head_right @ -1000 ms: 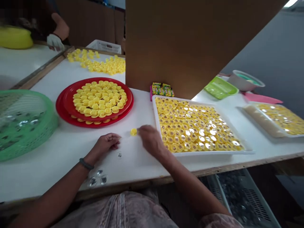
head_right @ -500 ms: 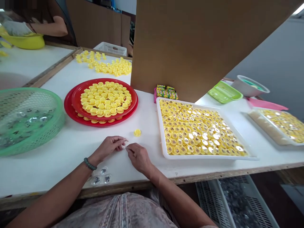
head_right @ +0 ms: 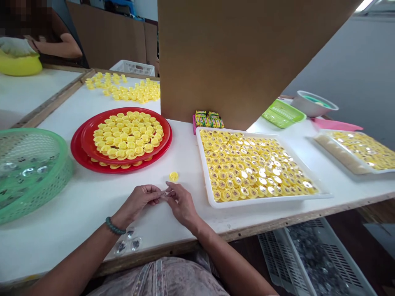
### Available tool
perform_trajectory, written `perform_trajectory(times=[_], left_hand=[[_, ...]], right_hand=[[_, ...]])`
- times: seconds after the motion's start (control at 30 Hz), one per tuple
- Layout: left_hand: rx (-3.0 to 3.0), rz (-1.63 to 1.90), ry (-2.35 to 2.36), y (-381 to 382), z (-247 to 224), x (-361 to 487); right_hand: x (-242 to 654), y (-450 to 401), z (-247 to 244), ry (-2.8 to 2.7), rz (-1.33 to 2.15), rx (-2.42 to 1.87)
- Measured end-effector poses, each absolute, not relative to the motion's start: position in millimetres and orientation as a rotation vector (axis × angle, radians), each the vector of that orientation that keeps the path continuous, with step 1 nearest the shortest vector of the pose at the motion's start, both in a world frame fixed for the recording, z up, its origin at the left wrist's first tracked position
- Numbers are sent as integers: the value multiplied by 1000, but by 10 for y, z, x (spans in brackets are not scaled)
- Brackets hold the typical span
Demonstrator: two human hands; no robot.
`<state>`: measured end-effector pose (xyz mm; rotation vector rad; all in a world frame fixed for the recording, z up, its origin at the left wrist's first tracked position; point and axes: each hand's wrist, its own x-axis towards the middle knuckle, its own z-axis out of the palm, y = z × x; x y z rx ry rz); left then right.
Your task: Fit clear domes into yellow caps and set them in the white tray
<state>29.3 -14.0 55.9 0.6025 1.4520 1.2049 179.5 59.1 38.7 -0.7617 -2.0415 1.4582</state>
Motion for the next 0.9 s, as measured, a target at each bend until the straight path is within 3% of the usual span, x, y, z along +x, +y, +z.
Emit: perform_trajectory(times=[0.17, 0.27, 0.47, 0.63, 0.9], left_hand=[[787, 1069, 1474, -7, 656, 302], [980, 953, 1574, 128, 697, 318], [1472, 766, 2315, 536, 710, 386], [1715, 610, 2139, 588, 600, 346], [1633, 868, 1737, 140, 491, 232]], right_hand=[[1910, 613, 474, -2425, 872, -674], [1962, 640, 492, -2456, 767, -801], [2102, 614, 447, -2516, 685, -920], [2221, 601, 490, -2473, 716, -923], [2045, 892, 622, -2582, 735, -706]])
